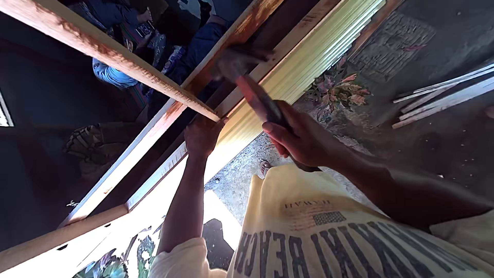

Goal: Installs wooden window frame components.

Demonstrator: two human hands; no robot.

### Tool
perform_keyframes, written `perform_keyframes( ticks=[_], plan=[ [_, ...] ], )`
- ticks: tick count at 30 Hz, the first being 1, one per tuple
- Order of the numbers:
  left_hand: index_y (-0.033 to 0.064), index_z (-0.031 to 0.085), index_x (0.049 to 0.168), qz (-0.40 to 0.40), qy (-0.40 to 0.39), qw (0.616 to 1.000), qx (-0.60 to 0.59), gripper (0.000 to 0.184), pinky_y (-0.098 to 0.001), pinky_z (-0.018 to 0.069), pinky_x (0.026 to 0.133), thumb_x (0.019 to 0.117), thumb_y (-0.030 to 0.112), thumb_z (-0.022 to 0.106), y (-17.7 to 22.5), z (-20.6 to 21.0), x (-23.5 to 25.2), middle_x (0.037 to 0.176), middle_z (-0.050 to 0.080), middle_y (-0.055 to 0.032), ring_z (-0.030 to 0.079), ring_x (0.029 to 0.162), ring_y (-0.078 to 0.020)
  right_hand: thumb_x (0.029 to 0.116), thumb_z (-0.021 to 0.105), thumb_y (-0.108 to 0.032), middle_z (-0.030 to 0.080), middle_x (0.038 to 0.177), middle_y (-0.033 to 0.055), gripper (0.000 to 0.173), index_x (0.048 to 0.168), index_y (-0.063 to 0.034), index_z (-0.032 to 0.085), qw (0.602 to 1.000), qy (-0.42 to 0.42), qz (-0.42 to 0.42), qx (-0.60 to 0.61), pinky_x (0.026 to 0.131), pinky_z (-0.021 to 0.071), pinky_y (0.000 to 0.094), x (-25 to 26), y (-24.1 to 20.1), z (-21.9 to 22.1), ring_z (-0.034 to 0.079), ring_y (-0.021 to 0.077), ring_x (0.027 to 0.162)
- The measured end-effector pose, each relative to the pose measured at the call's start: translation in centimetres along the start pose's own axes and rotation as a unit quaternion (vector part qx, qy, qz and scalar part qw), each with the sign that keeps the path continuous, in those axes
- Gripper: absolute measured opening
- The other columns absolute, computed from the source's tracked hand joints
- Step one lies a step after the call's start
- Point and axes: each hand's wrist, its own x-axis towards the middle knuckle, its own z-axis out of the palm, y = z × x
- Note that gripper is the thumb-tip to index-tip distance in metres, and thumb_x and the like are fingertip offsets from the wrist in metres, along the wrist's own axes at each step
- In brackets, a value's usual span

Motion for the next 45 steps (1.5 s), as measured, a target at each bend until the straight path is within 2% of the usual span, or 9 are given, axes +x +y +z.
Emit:
perform_keyframes(
  ticks=[2,7,13,18,24,29,39,43,45],
  plan=[
    [0.0064,0.071,0.096,0.003,0.002,1.000,-0.003,0.060,-0.0622,0.0539,0.074,0.0857,0.066,0.072,0.1,-0.1,0.1,0.078,0.070,-0.0118,0.070,0.078,-0.0322,0.1068,0.046,-0.045,0.060,0.066,-0.0033,0.045,0.141,-0.0168,0.043,0.998,0.052,-0.045,0.001,0.042,0.0571,0.0321,0.0,0.0,1.0,0.061,0.0106,0.048],
    [0.0090,0.070,0.106,0.034,0.021,0.999,0.005,0.063,-0.0634,0.0551,0.074,0.0867,0.069,0.069,-0.4,0.1,0.0,0.082,0.072,-0.0126,0.071,0.081,-0.0341,0.1075,0.048,-0.048,0.064,0.070,0.0062,0.039,0.136,-0.0210,0.048,0.984,-0.118,0.128,-0.032,0.047,0.0579,0.0341,1.6,2.0,0.6,0.064,0.0159,0.050],
    [0.0069,0.071,0.102,0.001,0.002,1.000,0.006,0.064,-0.0630,0.0541,0.077,0.0853,0.069,0.071,0.1,-0.1,0.2,0.081,0.072,-0.0123,0.071,0.081,-0.0332,0.1069,0.046,-0.048,0.061,0.067,-0.0005,0.042,0.133,-0.0158,0.045,0.995,0.073,-0.036,0.065,0.041,0.0570,0.0324,-0.3,-0.5,1.3,0.061,0.0138,0.047],
    [0.0065,0.069,0.103,0.046,0.026,0.999,0.012,0.062,-0.0649,0.0547,0.070,0.0886,0.066,0.069,-0.5,0.0,-0.4,0.079,0.070,-0.0144,0.070,0.077,-0.0367,0.1081,0.047,-0.047,0.061,0.072,0.0070,0.039,0.136,-0.0192,0.046,0.979,-0.131,0.155,0.004,0.047,0.0569,0.0342,1.2,2.2,1.6,0.062,0.0166,0.050],
    [0.0074,0.071,0.101,0.024,0.012,1.000,-0.006,0.061,-0.0628,0.0547,0.073,0.0860,0.067,0.071,-0.5,0.1,0.2,0.079,0.072,-0.0106,0.071,0.078,-0.0315,0.1067,0.047,-0.048,0.061,0.066,-0.0001,0.041,0.134,-0.0172,0.045,0.997,0.049,-0.006,0.058,0.043,0.0583,0.0336,-0.2,0.1,1.8,0.062,0.0142,0.047],
    [0.0096,0.067,0.104,0.040,0.027,0.999,0.008,0.062,-0.0630,0.0541,0.065,0.0872,0.069,0.069,-0.9,0.3,-0.5,0.076,0.069,-0.0124,0.069,0.073,-0.0349,0.1072,0.049,-0.048,0.062,0.070,0.0066,0.040,0.133,-0.0181,0.047,0.984,-0.109,0.143,-0.005,0.048,0.0573,0.0343,1.4,2.7,2.0,0.063,0.0167,0.050],
    [0.0089,0.070,0.107,0.016,0.025,1.000,-0.003,0.063,-0.0650,0.0541,0.076,0.0848,0.068,0.072,-0.4,0.3,-0.1,0.083,0.072,-0.0128,0.071,0.083,-0.0345,0.1076,0.046,-0.049,0.060,0.067,0.0092,0.042,0.132,-0.0153,0.045,0.984,-0.094,0.148,0.031,0.046,0.0567,0.0342,1.3,3.2,2.7,0.062,0.0182,0.047],
    [0.0088,0.068,0.119,0.010,0.008,1.000,0.021,0.067,-0.0665,0.0533,0.084,0.0865,0.068,0.070,-0.1,0.1,-0.2,0.092,0.073,-0.0163,0.071,0.092,-0.0377,0.1079,0.048,-0.048,0.060,0.071,0.0105,0.041,0.131,-0.0135,0.049,0.979,-0.116,0.169,0.016,0.044,0.0549,0.0338,1.5,2.3,2.2,0.060,0.0199,0.047],
    [0.0082,0.064,0.126,0.024,-0.011,0.999,0.023,0.069,-0.0670,0.0531,0.084,0.0887,0.066,0.069,0.0,0.0,-0.1,0.094,0.073,-0.0181,0.071,0.093,-0.0398,0.1080,0.046,-0.050,0.061,0.071,0.0108,0.042,0.138,-0.0200,0.049,0.990,-0.045,0.130,0.010,0.044,0.0547,0.0355,0.0,2.9,2.4,0.060,0.0209,0.048]
  ],
)
